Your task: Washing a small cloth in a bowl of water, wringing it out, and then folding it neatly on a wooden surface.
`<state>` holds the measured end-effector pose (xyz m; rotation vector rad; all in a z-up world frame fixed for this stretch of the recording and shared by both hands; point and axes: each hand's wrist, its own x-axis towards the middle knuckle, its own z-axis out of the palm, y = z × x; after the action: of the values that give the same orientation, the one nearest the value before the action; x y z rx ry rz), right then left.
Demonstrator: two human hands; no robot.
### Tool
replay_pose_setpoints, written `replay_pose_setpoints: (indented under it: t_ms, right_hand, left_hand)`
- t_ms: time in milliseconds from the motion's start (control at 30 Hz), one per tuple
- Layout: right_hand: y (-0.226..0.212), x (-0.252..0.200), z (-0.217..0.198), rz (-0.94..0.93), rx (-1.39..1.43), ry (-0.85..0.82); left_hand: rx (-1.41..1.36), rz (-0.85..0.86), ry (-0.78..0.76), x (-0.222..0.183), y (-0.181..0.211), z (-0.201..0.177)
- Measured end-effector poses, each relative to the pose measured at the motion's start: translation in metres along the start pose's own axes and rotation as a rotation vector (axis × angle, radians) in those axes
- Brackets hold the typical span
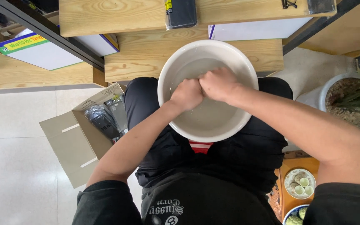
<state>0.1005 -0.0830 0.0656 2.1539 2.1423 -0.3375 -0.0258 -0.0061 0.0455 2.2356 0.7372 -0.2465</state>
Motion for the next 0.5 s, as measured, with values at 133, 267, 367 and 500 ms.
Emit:
replay_pose_setpoints:
  t_ms: [133, 267, 367, 500]
  right_hand:
    - [0.016, 0.002, 0.015, -0.153, -0.272, 0.228]
    - [0.030, 0.015, 0.027, -0.305, -0.517, 0.497]
    - [0.035, 0.020, 0.029, -0.437, -0.575, 0.767]
    - [0.040, 0.024, 0.020, -0.544, -0.601, 1.015]
  left_hand:
    - [-0.226, -0.027, -0.075, -0.004, 0.008, -0.015]
    - [-0.530, 0.028, -0.074, 0.007, -0.004, -0.011]
    - [-0.790, 0.014, -0.156, 0.005, -0.006, -0.007]
    - [-1.100, -0.011, -0.278, -0.007, 0.003, -0.016]
